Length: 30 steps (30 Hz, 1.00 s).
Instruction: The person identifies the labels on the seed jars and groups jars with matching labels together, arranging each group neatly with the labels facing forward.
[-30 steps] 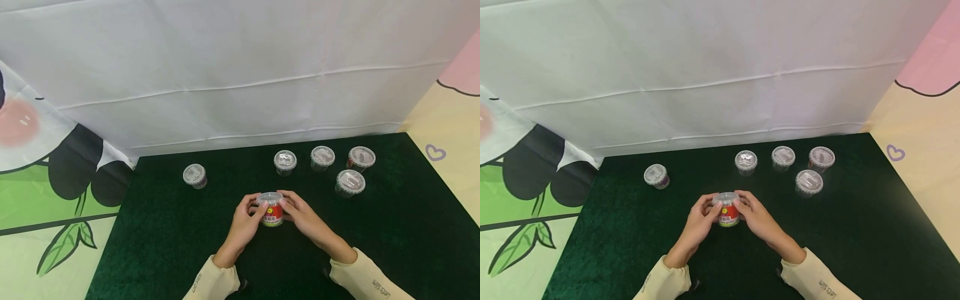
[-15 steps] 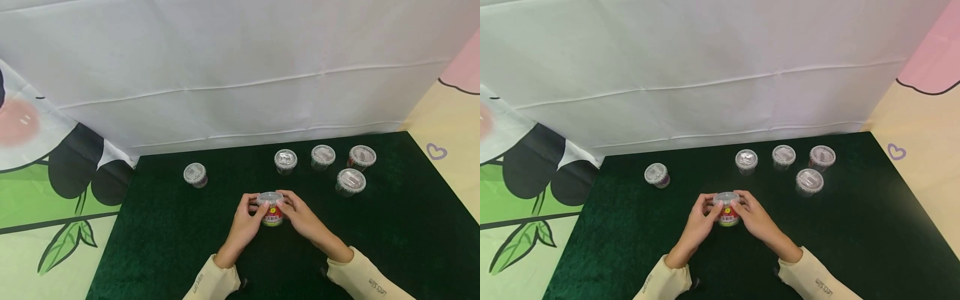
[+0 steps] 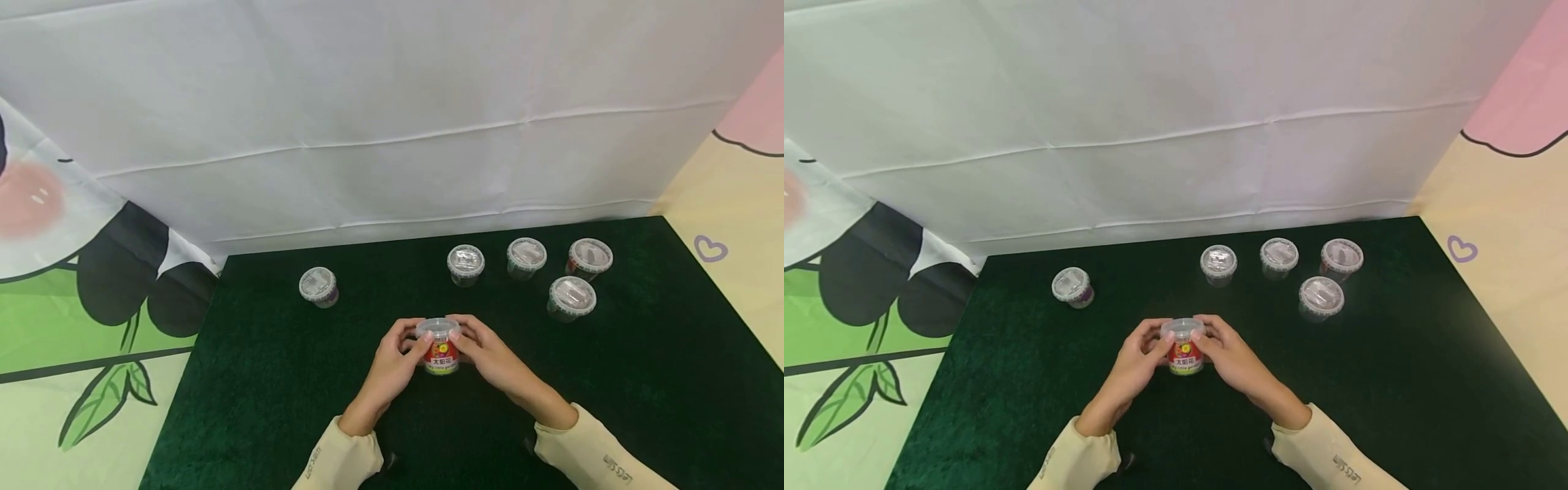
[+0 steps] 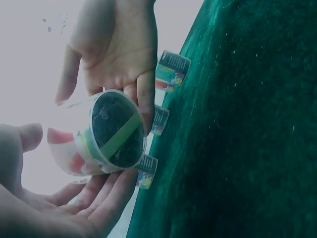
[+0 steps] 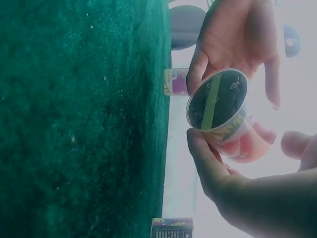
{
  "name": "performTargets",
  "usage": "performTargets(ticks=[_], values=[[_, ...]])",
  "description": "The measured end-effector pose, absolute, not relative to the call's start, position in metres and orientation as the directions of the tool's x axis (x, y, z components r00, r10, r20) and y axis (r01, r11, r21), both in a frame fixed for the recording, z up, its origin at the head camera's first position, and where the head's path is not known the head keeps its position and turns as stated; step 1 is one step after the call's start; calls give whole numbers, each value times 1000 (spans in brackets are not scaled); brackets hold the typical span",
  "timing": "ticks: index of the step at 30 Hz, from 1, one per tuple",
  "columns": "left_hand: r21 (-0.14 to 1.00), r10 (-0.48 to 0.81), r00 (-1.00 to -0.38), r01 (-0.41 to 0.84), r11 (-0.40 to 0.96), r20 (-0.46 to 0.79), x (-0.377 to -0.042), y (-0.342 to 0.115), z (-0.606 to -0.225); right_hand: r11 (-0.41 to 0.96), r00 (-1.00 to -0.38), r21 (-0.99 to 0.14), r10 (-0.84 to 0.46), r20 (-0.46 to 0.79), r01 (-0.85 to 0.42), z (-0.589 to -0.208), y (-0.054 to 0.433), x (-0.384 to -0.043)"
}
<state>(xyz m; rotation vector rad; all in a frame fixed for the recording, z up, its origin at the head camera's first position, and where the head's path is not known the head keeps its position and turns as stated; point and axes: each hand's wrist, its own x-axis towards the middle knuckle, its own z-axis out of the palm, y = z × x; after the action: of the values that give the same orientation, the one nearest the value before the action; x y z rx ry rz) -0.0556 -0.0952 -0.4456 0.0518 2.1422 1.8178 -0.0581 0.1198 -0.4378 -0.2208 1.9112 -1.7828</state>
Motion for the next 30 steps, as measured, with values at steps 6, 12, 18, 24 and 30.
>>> performTargets(ticks=[6,12,18,24,30], values=[[966,282,-931,-185,178,-230,-57,-111,-446,114,-847,-975,-484,-221,189,-441,113,-59],[962,298,-922,-197,191,-248,-57,-130,-447,130,-838,-977,-503,-210,167,-439,99,-61],[961,318,-914,-196,195,-251,-58,-151,-449,139,-827,-981,-530,-188,135,-441,84,-65],[957,312,-910,-226,183,-275,-58,-174,-451,93,-802,-992,-584,-128,91,-450,67,-72],[951,307,-904,-251,182,-297,-59,-198,-452,100,-788,-991,-602,-133,91,-452,46,-77]])
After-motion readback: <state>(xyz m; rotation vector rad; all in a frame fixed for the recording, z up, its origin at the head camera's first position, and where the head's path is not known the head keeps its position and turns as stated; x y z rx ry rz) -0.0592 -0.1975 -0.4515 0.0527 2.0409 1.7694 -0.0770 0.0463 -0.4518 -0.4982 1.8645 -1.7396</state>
